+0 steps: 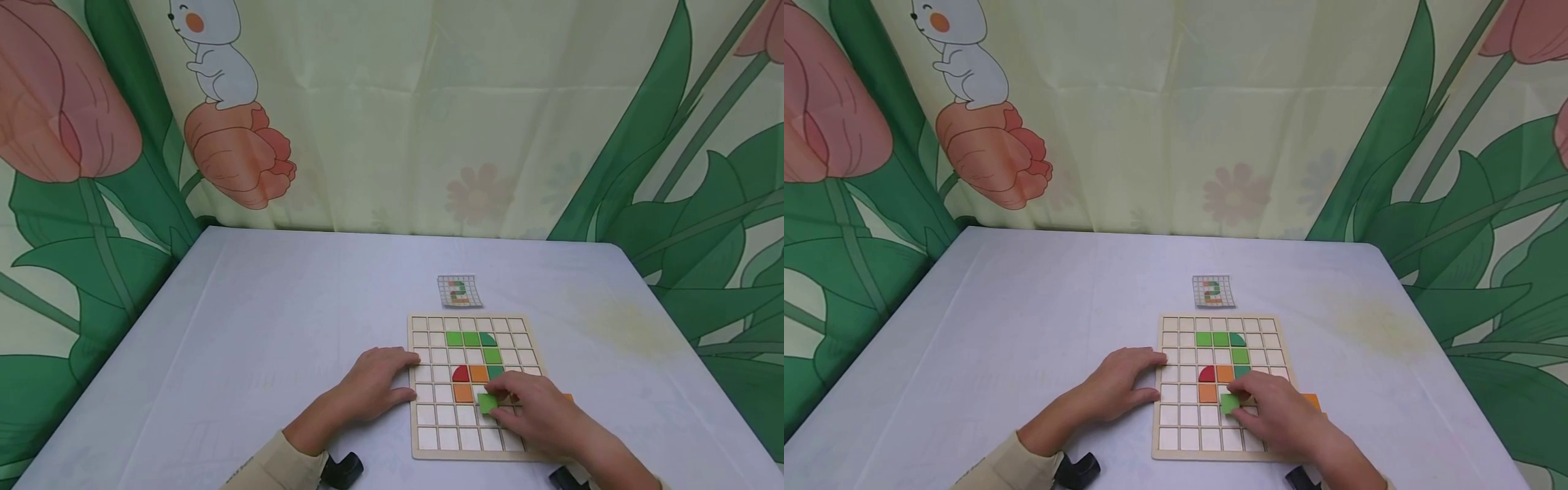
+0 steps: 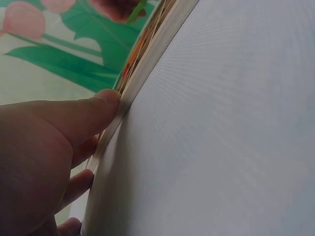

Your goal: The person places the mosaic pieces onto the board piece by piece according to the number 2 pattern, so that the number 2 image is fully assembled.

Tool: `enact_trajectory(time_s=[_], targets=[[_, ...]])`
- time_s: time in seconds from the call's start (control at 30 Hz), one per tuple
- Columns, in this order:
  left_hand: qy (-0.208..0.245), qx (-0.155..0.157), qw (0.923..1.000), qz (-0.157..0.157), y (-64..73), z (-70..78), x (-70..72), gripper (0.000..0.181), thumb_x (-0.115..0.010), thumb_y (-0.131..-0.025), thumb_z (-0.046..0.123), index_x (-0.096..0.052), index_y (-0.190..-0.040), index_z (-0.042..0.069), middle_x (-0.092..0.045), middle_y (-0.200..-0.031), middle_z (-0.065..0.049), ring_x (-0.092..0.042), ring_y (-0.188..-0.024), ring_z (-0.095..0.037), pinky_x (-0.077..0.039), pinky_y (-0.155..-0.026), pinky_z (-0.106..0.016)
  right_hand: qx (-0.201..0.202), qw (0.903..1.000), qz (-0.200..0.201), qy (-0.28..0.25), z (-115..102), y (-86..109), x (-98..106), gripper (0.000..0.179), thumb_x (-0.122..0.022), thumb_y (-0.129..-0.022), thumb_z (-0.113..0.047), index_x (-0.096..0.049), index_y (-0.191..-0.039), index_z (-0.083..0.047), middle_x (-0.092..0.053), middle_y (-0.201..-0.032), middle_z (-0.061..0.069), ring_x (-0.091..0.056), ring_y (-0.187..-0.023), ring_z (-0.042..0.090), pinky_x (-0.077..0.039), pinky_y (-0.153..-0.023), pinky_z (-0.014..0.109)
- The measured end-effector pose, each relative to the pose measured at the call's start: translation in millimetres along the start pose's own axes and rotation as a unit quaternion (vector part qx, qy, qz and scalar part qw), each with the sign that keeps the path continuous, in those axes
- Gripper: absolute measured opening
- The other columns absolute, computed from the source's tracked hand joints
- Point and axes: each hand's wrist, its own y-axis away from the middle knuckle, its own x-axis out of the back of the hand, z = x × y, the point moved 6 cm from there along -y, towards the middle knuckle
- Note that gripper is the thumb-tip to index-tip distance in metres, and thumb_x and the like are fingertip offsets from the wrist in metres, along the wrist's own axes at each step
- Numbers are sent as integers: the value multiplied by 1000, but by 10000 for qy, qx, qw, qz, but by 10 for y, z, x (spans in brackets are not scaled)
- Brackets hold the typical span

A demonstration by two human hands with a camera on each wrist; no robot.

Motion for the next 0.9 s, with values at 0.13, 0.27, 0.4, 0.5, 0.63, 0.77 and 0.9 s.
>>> enact_trajectory(time_s=[0.13, 0.27, 0.4, 0.5, 0.63, 0.77, 0.9], targets=[[29, 13, 10000, 3, 2, -4, -5, 50, -75, -92, 28, -58, -137, 14, -60, -135, -1, -49, -132, -21, -35, -110, -49, -160, 9997, -192, -8, -13, -11, -20, 23, -76, -89, -24, -69, -110, -17, -62, -101, -19, -56, -88, 2, -54, -78, 28], [62, -6, 10000, 18, 6, -2, -4, 50, -75, -91, 27, -59, -137, 13, -60, -134, -1, -49, -132, -22, -36, -109, -49, -160, 9994, -290, 26, -25, -16, -43, 23, -75, -90, -27, -69, -111, -18, -62, -102, -19, -57, -89, 2, -55, -80, 28], [62, -24, 10000, 34, 7, -1, -3, 50, -75, -91, 27, -59, -136, 13, -61, -134, -1, -49, -132, -22, -36, -109, -48, -38, 9995, -313, 19, -53, -12, -53, 22, -75, -90, -27, -69, -110, -20, -63, -102, -20, -57, -90, 2, -54, -81, 30], [40, -56, 10000, 50, 6, 1, -1, 50, -75, -91, 27, -59, -136, 12, -61, -134, -1, -50, -131, -22, -36, -109, -48, 62, 9996, -268, 41, -79, -5, -53, 20, -75, -90, -27, -69, -109, -22, -62, -102, -21, -58, -91, 2, -53, -83, 32], [44, -85, 9999, 75, 6, 3, 4, 50, -75, -91, 26, -59, -136, 12, -61, -133, -2, -50, -131, -22, -37, -108, -48, 206, 9994, -252, 140, -112, -8, -74, 19, -74, -91, -29, -70, -108, -23, -63, -101, -22, -59, -93, 4, -52, -85, 36], [67, -74, 9999, 81, 6, 4, 11, 50, -75, -91, 26, -59, -136, 12, -61, -133, -3, -50, -131, -23, -36, -109, -49, 305, 9989, -268, 240, -133, -21, -99, 18, -74, -91, -28, -72, -108, -22, -64, -101, -22, -61, -95, 6, -53, -86, 38], [84, -43, 9999, 57, 5, 6, 12, 50, -75, -91, 27, -58, -136, 12, -60, -134, -3, -49, -131, -23, -36, -109, -50, 332, 9985, -284, 323, -143, -26, -118, 19, -74, -91, -29, -72, -109, -22, -65, -102, -22, -62, -97, 8, -53, -88, 40]])
